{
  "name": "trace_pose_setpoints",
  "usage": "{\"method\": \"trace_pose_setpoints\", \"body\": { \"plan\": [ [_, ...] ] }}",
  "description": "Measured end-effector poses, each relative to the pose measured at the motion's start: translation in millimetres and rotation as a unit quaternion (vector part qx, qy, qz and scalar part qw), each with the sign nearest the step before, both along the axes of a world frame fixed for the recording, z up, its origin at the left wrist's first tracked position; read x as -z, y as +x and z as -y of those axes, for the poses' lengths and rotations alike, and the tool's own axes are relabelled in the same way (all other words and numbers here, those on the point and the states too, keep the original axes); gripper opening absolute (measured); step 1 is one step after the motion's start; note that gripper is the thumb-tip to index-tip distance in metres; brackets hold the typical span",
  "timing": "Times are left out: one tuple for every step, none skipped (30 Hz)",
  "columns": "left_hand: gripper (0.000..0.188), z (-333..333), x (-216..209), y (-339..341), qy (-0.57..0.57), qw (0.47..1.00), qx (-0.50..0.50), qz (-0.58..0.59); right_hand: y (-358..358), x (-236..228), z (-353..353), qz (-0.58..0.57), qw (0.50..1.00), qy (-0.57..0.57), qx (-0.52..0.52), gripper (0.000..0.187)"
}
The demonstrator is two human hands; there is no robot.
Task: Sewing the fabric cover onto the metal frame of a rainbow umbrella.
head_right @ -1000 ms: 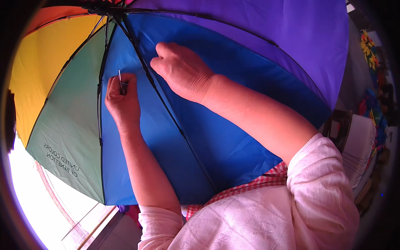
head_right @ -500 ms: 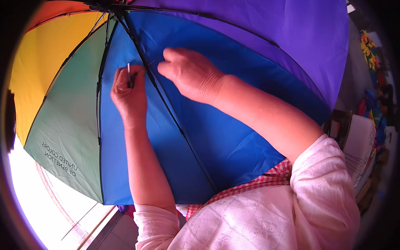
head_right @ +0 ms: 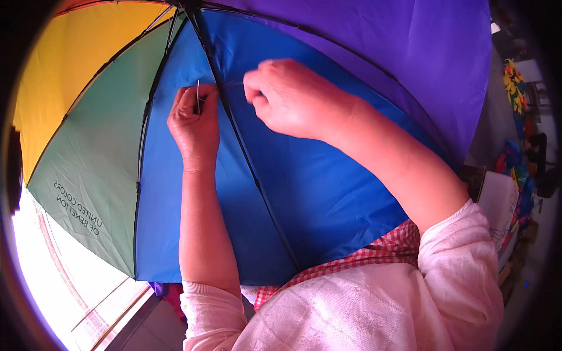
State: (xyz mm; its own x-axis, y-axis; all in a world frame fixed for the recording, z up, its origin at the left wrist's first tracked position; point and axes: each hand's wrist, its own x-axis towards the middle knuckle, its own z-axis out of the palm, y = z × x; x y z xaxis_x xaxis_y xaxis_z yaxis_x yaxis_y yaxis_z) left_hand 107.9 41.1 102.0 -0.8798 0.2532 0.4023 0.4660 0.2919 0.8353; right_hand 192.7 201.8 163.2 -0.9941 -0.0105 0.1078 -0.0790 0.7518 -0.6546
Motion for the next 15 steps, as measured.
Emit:
{"method": "trace_pose_setpoints", "body": {
  "plan": [
    [0.005, 1, 1, 1, 0.001, 1.0, -0.002, 0.002, -4, 4, 3, 0.002, 1.0, 0.001, -0.002, 0.007],
    [0.005, 2, 1, 3, -0.002, 1.0, -0.005, 0.004, -12, 13, 8, -0.046, 0.998, 0.038, 0.019, 0.007],
    [0.005, 2, 1, 3, -0.004, 1.0, -0.007, 0.002, -22, 22, 12, -0.098, 0.992, 0.075, 0.04, 0.007],
    [0.005, 3, 0, 3, -0.006, 1.0, -0.009, 0.0, -29, 28, 13, -0.148, 0.981, 0.111, 0.062, 0.006],
    [0.005, 2, -1, 2, -0.004, 1.0, -0.01, 0.0, -32, 30, 13, -0.148, 0.981, 0.113, 0.061, 0.006],
    [0.005, 3, 0, 2, -0.009, 1.0, -0.01, -0.013, -35, 32, 12, -0.183, 0.971, 0.145, 0.046, 0.006],
    [0.007, 4, -1, 1, -0.013, 1.0, -0.01, -0.026, -37, 32, 10, -0.217, 0.96, 0.176, 0.031, 0.006],
    [0.01, 2, -2, -1, -0.017, 0.999, -0.006, -0.04, -38, 29, 7, -0.25, 0.945, 0.209, 0.021, 0.006],
    [0.01, 4, 0, -1, -0.017, 0.999, -0.005, -0.042, -34, 28, -3, -0.283, 0.933, 0.22, 0.033, 0.005],
    [0.015, 5, -1, -1, 0.004, 0.999, 0.013, -0.03, -24, 21, -21, -0.317, 0.919, 0.231, 0.042, 0.004],
    [0.02, 5, -2, -1, 0.025, 0.999, 0.031, -0.018, -8, 10, -39, -0.316, 0.93, 0.175, 0.071, 0.003],
    [0.025, 4, -2, -1, 0.046, 0.998, 0.048, -0.006, 7, -1, -58, -0.313, 0.937, 0.118, 0.098, 0.005],
    [0.025, 10, -6, 0, 0.041, 0.998, 0.04, -0.011, 17, -15, -60, -0.216, 0.925, -0.288, 0.12, 0.005],
    [0.03, 12, -5, 3, 0.024, 0.998, 0.059, 0.011, 32, -29, -65, -0.078, 0.757, -0.636, 0.129, 0.007],
    [0.034, 9, -7, 3, 0.009, 0.996, 0.082, 0.027, 43, -40, -78, -0.084, 0.758, -0.633, 0.133, 0.007]
  ]
}}
